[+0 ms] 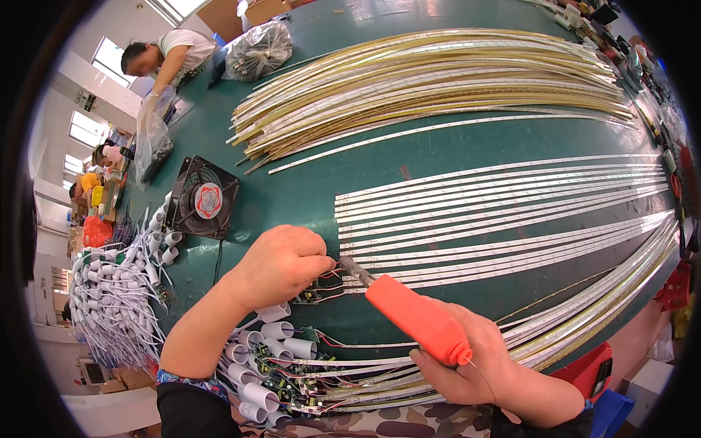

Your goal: The person arranges LED strips on a workbench by hand and solders wires from circuit board components to each strip using a soldering gun.

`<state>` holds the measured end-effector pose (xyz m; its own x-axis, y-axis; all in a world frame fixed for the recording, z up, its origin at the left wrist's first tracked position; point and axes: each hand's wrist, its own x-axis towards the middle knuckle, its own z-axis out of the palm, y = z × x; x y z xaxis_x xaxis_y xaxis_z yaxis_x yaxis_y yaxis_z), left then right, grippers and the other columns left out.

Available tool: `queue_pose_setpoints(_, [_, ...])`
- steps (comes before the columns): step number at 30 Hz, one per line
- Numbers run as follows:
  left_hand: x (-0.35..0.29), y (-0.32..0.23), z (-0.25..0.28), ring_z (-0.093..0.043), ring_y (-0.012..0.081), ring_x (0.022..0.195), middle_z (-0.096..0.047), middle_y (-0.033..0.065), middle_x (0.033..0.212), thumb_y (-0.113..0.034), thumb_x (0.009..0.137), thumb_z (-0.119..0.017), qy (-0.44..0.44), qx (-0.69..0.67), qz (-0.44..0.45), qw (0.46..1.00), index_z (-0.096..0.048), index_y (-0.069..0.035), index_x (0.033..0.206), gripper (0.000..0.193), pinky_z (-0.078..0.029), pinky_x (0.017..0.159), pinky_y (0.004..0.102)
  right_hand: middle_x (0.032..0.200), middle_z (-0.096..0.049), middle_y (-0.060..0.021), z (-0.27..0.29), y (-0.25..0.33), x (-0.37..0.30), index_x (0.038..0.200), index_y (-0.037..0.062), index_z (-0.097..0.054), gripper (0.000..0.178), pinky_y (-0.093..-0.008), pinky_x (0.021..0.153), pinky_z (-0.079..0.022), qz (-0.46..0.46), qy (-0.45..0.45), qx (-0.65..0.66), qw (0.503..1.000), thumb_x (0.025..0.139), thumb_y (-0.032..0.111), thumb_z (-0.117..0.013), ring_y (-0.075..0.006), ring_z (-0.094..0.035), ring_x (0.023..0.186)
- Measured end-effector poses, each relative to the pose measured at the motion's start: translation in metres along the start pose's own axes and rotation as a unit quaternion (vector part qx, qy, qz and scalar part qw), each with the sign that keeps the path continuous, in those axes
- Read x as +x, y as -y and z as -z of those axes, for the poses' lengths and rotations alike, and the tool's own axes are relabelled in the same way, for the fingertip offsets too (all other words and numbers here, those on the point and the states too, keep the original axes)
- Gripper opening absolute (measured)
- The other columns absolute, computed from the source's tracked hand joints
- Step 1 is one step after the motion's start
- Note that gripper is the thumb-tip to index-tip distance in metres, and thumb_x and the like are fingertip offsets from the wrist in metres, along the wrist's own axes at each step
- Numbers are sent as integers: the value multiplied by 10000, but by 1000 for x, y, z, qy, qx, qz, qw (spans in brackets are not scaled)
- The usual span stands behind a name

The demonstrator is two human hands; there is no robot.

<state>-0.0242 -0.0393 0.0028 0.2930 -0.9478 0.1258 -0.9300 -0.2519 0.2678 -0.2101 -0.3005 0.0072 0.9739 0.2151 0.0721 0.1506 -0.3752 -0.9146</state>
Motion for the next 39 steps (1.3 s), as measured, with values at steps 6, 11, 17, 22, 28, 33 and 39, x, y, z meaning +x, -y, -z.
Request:
queue_pose_setpoints(6, [0,-1,1,-602,262,763,-575,48,753,-89,707,-650,3,6,4,1000,-666,-60,832,130,-490,657,392,1026,-635,-171,1,2,2,1242,-51,-536,521,-364,715,-529,9,3,-15,1000,765,74,-705,-311,-651,804])
queue_pose_setpoints(11, [0,-1,0,-599,259,761,-570,43,751,-96,716,-659,6,9,6,1000,-668,-67,835,123,-486,658,386,894,-641,-108,-7,2,1,1133,-16,-569,409,-330,663,-508,-6,-53,32,998,753,77,-690,-257,-631,711])
queue_pose_setpoints(17, [0,-1,0,-598,255,762,-566,42,745,-98,719,-662,11,14,8,1000,-672,-70,830,115,-485,663,383,799,-642,-59,-7,6,3,1004,12,-618,269,-297,628,-494,-5,-80,32,996,747,70,-673,-205,-616,658])
queue_pose_setpoints(22, [1,-1,0,-599,255,759,-565,42,742,-99,720,-662,9,14,5,1000,-678,-68,827,112,-483,659,385,808,-649,-55,-6,6,2,1057,-10,-618,302,-297,640,-502,-6,-87,63,994,762,45,-658,-166,-621,679])
queue_pose_setpoints(28, [1,-2,1,-599,258,744,-564,43,736,-96,711,-666,9,14,7,1000,-686,-65,828,123,-482,646,390,876,-637,-88,-1,-9,-9,1207,-12,-550,465,-322,637,-487,9,-55,41,998,777,86,-699,-222,-605,671])
queue_pose_setpoints(33, [3,-3,2,-598,259,740,-562,44,733,-100,715,-675,15,17,6,1000,-693,-66,834,126,-481,643,390,837,-624,-72,-5,-13,-10,1186,-11,-555,438,-322,629,-478,6,-108,51,993,787,106,-694,-215,-588,661])
queue_pose_setpoints(39, [2,-4,2,-598,264,734,-573,48,745,-91,707,-674,12,18,12,1000,-695,-62,837,135,-482,636,398,921,-641,-96,8,-4,-9,1306,-65,-455,527,-339,876,-499,-23,-28,55,998,809,12,-611,-154,-636,884])
